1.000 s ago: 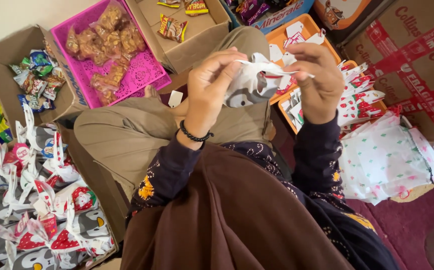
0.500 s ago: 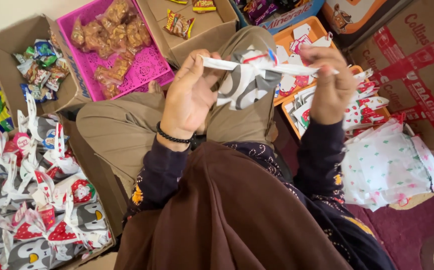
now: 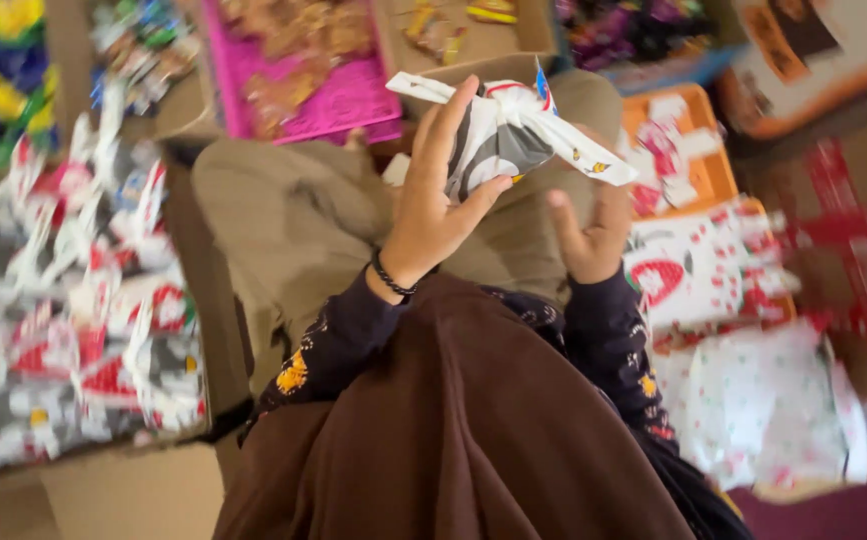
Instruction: Packing various snack items into decorative gift bags while sitting on the floor.
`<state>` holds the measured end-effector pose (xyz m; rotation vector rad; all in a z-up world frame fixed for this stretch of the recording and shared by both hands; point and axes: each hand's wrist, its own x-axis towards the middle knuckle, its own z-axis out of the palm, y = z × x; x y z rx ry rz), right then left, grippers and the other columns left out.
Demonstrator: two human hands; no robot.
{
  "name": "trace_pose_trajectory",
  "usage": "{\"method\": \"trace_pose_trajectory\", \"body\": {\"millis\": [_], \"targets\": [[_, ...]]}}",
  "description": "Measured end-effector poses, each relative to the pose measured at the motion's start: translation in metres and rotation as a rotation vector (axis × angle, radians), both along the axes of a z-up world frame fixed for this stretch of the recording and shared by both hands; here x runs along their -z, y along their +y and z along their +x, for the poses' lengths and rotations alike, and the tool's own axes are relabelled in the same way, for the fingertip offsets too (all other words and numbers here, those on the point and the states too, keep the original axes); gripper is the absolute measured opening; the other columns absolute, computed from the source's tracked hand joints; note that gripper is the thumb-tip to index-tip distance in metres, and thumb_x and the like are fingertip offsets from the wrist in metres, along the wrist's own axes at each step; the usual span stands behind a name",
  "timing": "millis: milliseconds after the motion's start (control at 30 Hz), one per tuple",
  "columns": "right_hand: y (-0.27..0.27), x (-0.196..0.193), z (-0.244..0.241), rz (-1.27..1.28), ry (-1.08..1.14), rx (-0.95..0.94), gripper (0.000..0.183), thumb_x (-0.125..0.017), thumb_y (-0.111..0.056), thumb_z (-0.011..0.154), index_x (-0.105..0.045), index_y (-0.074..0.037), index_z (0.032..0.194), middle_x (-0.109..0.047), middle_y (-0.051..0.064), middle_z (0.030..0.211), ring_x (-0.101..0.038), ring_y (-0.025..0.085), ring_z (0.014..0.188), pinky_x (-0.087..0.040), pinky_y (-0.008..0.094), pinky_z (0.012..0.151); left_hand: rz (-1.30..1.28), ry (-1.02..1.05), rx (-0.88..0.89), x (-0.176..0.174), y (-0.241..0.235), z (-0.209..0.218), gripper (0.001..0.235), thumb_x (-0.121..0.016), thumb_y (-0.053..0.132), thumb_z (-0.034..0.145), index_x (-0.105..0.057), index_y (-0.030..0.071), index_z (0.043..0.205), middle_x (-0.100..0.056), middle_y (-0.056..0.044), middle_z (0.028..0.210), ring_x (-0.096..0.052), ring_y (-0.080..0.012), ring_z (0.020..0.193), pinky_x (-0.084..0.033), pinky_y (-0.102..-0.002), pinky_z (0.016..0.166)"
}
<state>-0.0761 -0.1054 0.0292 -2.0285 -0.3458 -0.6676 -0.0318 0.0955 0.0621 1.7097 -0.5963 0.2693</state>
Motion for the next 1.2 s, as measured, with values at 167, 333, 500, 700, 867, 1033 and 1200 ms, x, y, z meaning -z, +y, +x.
{"method": "trace_pose_trajectory", "body": {"millis": [167, 333, 500, 700, 867, 1033, 1200], "targets": [[-0.025, 0.100, 0.041, -0.371, -0.061, 0.166, 0.048, -0.069, -0.018, 0.104, -0.050, 0.003, 0.142, -0.045, 0.024, 0.152, -0.039, 0.045, 0.143, -0.031, 0.058, 0.120, -0.046, -0.029, -0.347, 0.040, 0.049, -0.007, 0.083, -0.076, 0.006, 0.093, -0.029, 0.011, 0.161, -0.036, -0.014, 0.165, -0.046, -0.0332, 0.152, -0.040, -0.044, 0.131], [-0.041, 0.157, 0.066, -0.581, -0.087, 0.215, 0.050, -0.079, -0.025, 0.099, -0.059, 0.004, 0.134, -0.046, 0.032, 0.148, -0.043, 0.056, 0.134, -0.029, 0.067, 0.113, -0.145, -0.026, -0.636, 0.074, 0.129, -0.026, 0.079, -0.071, 0.008, 0.100, -0.024, 0.013, 0.163, -0.035, -0.010, 0.169, -0.046, -0.0293, 0.154, -0.042, -0.042, 0.131], [-0.046, 0.153, 0.058, -0.584, -0.014, 0.313, 0.045, -0.078, -0.018, 0.105, -0.068, 0.014, 0.136, -0.045, 0.030, 0.155, -0.031, 0.050, 0.143, -0.030, 0.068, 0.111, -0.039, -0.096, -1.218, 0.103, 0.215, -0.058, 0.073, -0.062, 0.012, 0.091, -0.029, 0.001, 0.155, -0.047, -0.024, 0.154, -0.055, -0.0398, 0.140, -0.044, -0.051, 0.123], [-0.057, 0.158, 0.060, -0.587, -0.041, 0.256, 0.042, -0.083, -0.008, 0.106, -0.067, 0.014, 0.138, -0.041, 0.031, 0.158, -0.030, 0.054, 0.143, -0.030, 0.070, 0.112, -0.133, 0.000, -1.596, 0.112, 0.301, -0.091, 0.072, -0.072, 0.011, 0.094, -0.033, 0.003, 0.154, -0.042, -0.020, 0.158, -0.043, -0.0349, 0.148, -0.034, -0.045, 0.127], [-0.064, 0.164, 0.065, -0.595, -0.085, 0.243, 0.040, -0.085, -0.005, 0.103, -0.069, 0.014, 0.135, -0.045, 0.032, 0.157, -0.032, 0.054, 0.141, -0.032, 0.071, 0.110, -0.039, -0.042, -1.827, 0.107, 0.352, -0.147, 0.073, -0.068, -0.001, 0.088, -0.036, 0.010, 0.153, -0.047, -0.015, 0.152, -0.049, -0.0338, 0.142, -0.038, -0.042, 0.123], [-0.066, 0.155, 0.062, -0.751, -0.128, 0.246, 0.042, -0.092, -0.007, 0.102, -0.078, 0.019, 0.132, -0.058, 0.038, 0.150, -0.048, 0.054, 0.136, -0.037, 0.061, 0.111, 0.236, 0.002, -2.101, 0.127, 0.405, -0.194, 0.072, -0.074, 0.004, 0.087, -0.040, 0.012, 0.150, -0.059, -0.012, 0.145, -0.059, -0.0316, 0.130, -0.030, -0.046, 0.121], [-0.080, 0.177, 0.077, -0.663, -0.192, 0.141, 0.044, -0.080, -0.012, 0.115, -0.069, 0.027, 0.135, -0.045, 0.044, 0.154, -0.032, 0.060, 0.140, -0.030, 0.071, 0.113, 0.200, 0.288, -2.112, 0.163, 0.427, -0.211, 0.063, -0.068, 0.007, 0.086, -0.045, 0.003, 0.145, -0.058, -0.018, 0.146, -0.059, -0.0344, 0.131, -0.040, -0.041, 0.109]]}}
